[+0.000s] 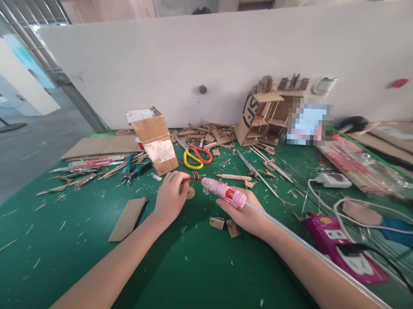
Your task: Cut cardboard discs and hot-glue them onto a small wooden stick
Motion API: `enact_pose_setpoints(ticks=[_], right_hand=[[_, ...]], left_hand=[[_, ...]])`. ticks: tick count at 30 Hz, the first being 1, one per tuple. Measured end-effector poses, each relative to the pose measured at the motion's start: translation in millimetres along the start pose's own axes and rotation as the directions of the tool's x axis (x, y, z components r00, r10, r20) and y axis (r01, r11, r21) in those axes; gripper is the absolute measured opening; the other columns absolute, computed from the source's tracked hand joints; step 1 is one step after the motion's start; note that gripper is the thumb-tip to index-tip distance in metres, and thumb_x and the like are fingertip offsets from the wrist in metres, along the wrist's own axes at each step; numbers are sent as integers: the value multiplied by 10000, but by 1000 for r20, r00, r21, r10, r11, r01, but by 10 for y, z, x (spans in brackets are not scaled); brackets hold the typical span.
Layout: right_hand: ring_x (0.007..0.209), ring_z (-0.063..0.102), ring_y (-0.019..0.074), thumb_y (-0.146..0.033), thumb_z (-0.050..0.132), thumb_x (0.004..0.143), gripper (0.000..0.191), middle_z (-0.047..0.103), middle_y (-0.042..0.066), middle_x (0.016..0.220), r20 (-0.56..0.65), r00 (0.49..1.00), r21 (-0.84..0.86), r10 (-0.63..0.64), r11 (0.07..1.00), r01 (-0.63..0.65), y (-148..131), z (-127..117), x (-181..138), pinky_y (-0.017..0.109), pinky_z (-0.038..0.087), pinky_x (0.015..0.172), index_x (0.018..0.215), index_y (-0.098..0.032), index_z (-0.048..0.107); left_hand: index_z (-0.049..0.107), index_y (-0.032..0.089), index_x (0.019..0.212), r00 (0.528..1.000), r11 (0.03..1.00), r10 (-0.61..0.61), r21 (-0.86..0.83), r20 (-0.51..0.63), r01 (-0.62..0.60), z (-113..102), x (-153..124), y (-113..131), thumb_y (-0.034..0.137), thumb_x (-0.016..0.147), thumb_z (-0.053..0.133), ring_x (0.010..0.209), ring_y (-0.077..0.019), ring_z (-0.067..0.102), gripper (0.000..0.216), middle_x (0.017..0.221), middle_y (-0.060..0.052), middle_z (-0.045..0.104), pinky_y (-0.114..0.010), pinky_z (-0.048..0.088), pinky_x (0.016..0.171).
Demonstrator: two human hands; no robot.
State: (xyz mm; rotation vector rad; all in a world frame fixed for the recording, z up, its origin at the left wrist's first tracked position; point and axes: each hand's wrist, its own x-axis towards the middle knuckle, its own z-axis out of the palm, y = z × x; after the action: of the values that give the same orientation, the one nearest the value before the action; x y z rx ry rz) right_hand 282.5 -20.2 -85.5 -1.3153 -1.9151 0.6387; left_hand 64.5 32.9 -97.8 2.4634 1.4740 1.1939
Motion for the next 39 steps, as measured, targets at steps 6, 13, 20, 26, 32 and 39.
enact_pose_setpoints(ticks=[6,13,20,26,32,39], right_hand=[[548,476,118,-409,501,858,260,542,-9,647,10,1000,4,1,1000,-1,11,3,-4,239,368,514,746,-182,558],[507,434,104,-411,508,842,280,460,-31,578,-21,1000,3,0,1000,0,3,5,-6,227,331,473,667,-195,478],[520,451,110,-411,505,845,274,483,-27,590,-10,1000,-16,0,1000,0,6,10,-6,228,337,487,682,-191,499],[509,441,108,-404,514,842,271,480,-31,582,-1,1000,-8,12,1000,-12,0,8,-3,227,330,473,675,-191,512],[534,457,128,-394,499,852,258,512,-9,603,26,1000,-10,15,1000,-14,-19,-9,-2,247,353,495,688,-198,536],[503,425,104,-400,510,842,297,457,-32,569,-12,1000,-21,-17,1000,17,11,14,0,227,319,473,633,-199,449]], left_hand=[[546,199,874,1000,1000,-9,-18,-1,9,0,1,-1,185,889,448,853,-211,543,100,856,-41,610,-336,440,760],[543,201,876,1000,1000,-25,-17,-3,25,4,0,-4,209,894,448,846,-210,555,96,858,-42,610,-330,445,744],[547,195,893,1000,999,-31,-29,-1,31,2,1,-4,216,898,449,851,-205,554,101,866,-43,614,-329,445,753],[553,197,903,999,999,-40,-34,-9,40,4,4,-1,216,895,447,852,-205,563,108,872,-47,616,-329,451,755],[557,201,909,999,998,-45,-40,-6,45,15,2,-17,217,895,446,872,-207,569,113,888,-47,622,-330,453,769],[552,197,902,998,997,-56,-53,-7,56,16,1,-16,216,898,442,863,-203,572,111,881,-47,618,-323,451,762]])
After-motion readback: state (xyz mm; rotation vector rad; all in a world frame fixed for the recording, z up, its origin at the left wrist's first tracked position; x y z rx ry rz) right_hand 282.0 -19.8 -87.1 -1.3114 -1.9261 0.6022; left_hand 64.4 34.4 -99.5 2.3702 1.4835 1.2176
